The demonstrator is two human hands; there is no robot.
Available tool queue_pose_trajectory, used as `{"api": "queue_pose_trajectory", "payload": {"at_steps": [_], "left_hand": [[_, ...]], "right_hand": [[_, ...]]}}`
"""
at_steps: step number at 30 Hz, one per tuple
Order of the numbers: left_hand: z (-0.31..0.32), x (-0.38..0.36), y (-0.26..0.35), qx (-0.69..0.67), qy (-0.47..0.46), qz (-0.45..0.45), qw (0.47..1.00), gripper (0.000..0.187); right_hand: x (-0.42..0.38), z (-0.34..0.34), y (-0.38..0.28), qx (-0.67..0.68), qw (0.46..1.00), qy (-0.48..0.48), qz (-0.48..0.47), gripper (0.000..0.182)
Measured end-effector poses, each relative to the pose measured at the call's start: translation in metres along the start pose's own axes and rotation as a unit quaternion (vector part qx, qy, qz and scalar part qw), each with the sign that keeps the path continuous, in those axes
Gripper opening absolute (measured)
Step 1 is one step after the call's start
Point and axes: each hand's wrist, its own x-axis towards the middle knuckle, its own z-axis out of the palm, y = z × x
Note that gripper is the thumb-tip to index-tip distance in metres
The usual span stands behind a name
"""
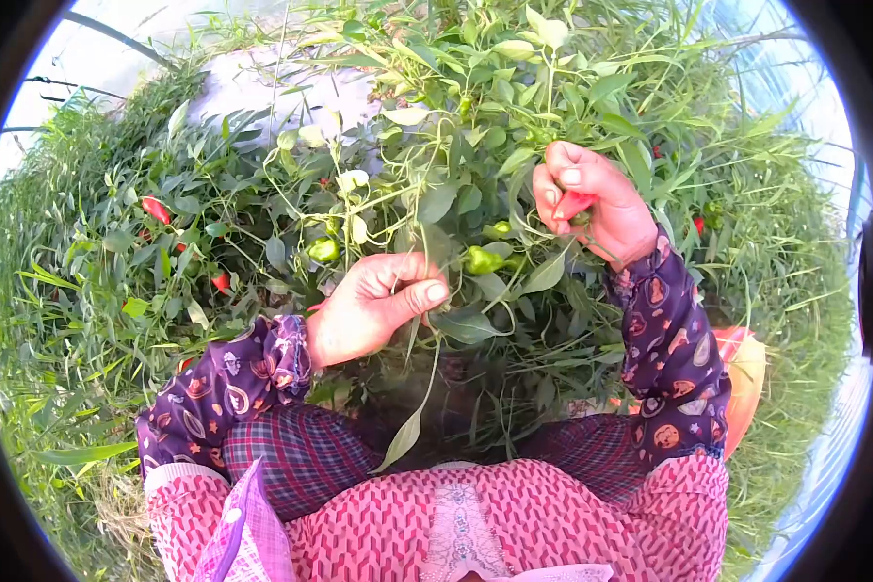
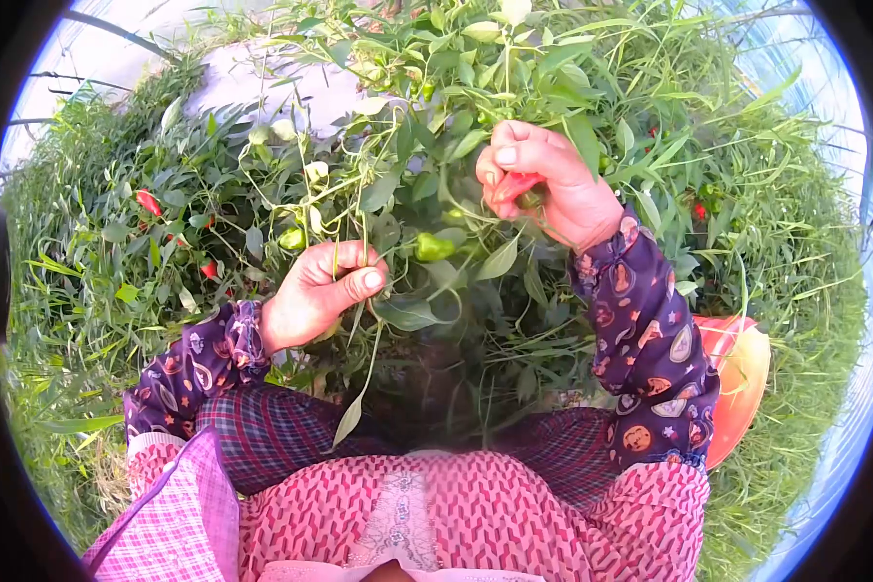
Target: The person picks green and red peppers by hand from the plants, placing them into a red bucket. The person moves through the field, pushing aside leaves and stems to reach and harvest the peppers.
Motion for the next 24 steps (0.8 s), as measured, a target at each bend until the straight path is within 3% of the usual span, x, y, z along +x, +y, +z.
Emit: {"api": "queue_pose_trajectory", "payload": {"at_steps": [2,4,6,8,9,12,14,16,18,19,22,23,24], "left_hand": [[0.003,0.002,0.003,-0.015,-0.013,0.002,1.0,0.017],[0.001,0.002,0.01,-0.003,-0.028,-0.048,0.998,0.017],[0.002,0.004,0.01,-0.053,0.017,-0.062,0.997,0.018],[-0.004,0.003,0.008,-0.111,0.016,-0.103,0.988,0.039],[-0.003,0.005,0.009,-0.111,0.015,-0.103,0.988,0.039],[-0.001,0.01,0.016,-0.044,-0.03,-0.112,0.992,0.09],[0.003,0.012,0.006,-0.085,-0.038,-0.032,0.995,0.072],[0.0,0.009,0.008,-0.11,-0.029,-0.023,0.993,0.076],[0.001,0.009,0.01,-0.151,0.013,-0.057,0.987,0.07],[-0.002,0.008,0.006,-0.163,0.03,-0.052,0.985,0.052],[-0.009,0.008,0.005,-0.139,0.04,-0.113,0.983,0.037],[-0.002,0.009,0.004,-0.121,0.089,-0.08,0.985,0.029],[-0.007,0.006,0.007,-0.137,0.056,-0.113,0.982,0.031]], "right_hand": [[-0.003,-0.002,-0.011,-0.128,0.988,0.083,-0.003,0.017],[-0.004,0.007,-0.015,-0.102,0.99,0.097,-0.004,0.015],[-0.002,0.017,-0.015,-0.134,0.955,0.241,-0.109,0.011],[0.0,0.036,-0.012,-0.105,0.95,0.25,-0.152,0.009],[-0.001,0.044,-0.008,-0.042,0.962,0.229,-0.141,0.01],[0.007,0.073,0.021,0.143,0.965,0.195,-0.098,0.01],[0.015,0.087,0.042,0.145,0.973,0.165,-0.071,0.01],[0.02,0.107,0.06,0.146,0.967,0.186,-0.09,0.007],[0.028,0.113,0.081,0.174,0.952,0.221,-0.12,0.008],[0.029,0.114,0.082,0.17,0.952,0.219,-0.131,0.009],[0.03,0.109,0.082,0.159,0.955,0.209,-0.139,0.009],[0.031,0.104,0.08,0.15,0.958,0.201,-0.138,0.009],[0.031,0.097,0.077,0.148,0.961,0.195,-0.125,0.012]]}}
